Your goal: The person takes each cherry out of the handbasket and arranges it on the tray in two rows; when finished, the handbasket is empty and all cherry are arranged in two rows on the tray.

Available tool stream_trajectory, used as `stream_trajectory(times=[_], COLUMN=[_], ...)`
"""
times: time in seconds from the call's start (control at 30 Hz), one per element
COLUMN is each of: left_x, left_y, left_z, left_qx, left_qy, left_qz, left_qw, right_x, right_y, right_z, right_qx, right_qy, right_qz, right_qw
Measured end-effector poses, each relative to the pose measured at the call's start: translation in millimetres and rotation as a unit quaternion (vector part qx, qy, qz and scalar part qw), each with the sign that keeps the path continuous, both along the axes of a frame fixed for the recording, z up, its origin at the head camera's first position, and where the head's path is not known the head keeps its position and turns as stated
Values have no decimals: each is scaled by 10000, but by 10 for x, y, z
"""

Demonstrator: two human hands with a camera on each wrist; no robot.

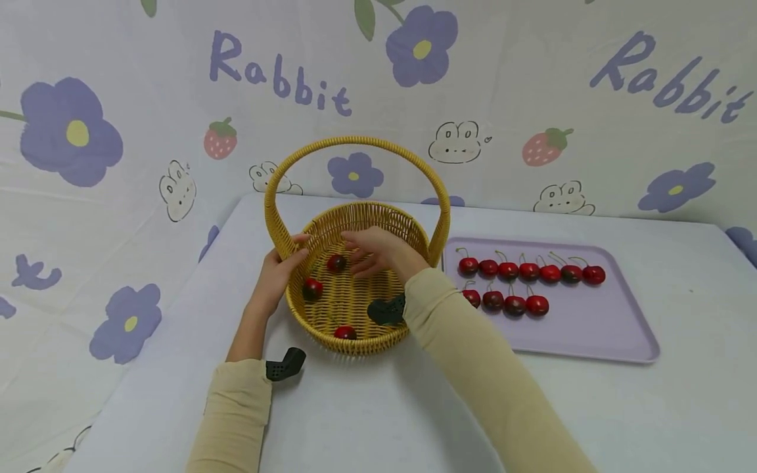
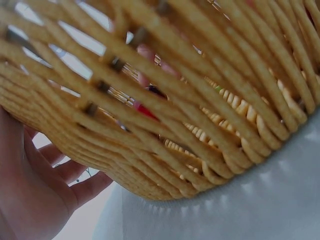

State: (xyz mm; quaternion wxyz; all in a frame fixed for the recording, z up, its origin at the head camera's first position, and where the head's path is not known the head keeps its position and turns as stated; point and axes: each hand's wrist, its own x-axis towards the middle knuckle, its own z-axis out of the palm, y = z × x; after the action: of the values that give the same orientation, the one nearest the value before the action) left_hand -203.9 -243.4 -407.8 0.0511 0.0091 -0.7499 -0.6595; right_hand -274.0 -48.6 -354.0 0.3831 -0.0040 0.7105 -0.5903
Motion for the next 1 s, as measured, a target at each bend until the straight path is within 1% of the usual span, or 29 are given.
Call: stream_trajectory(times=[0.1, 0.23, 0.4, 0.63, 0.8, 1.0], left_x=[12, 10, 1, -1, -5, -2], left_y=[-2, -8, -5, -1, 0, 0], left_z=[3, -10, -6, 19, 11, 4], left_qx=[-8, 22, 52, 42, 41, 28], left_qy=[30, 10, 55, 83, 91, 83], left_qz=[-6, -10, -23, -16, -14, 5], left_qw=[10000, 10000, 10000, 10000, 9999, 10000], right_x=[9, 27, 58, 64, 69, 94], right_y=[-61, -147, -215, -267, -301, -327], right_z=[-45, -83, -59, -53, -70, -72], right_qx=[114, 90, 38, -5, 68, 439], right_qy=[57, -48, -164, -160, -114, 25], right_qz=[-40, -86, -253, -405, -332, -88], right_qw=[9999, 9999, 9995, 9991, 9994, 9990])
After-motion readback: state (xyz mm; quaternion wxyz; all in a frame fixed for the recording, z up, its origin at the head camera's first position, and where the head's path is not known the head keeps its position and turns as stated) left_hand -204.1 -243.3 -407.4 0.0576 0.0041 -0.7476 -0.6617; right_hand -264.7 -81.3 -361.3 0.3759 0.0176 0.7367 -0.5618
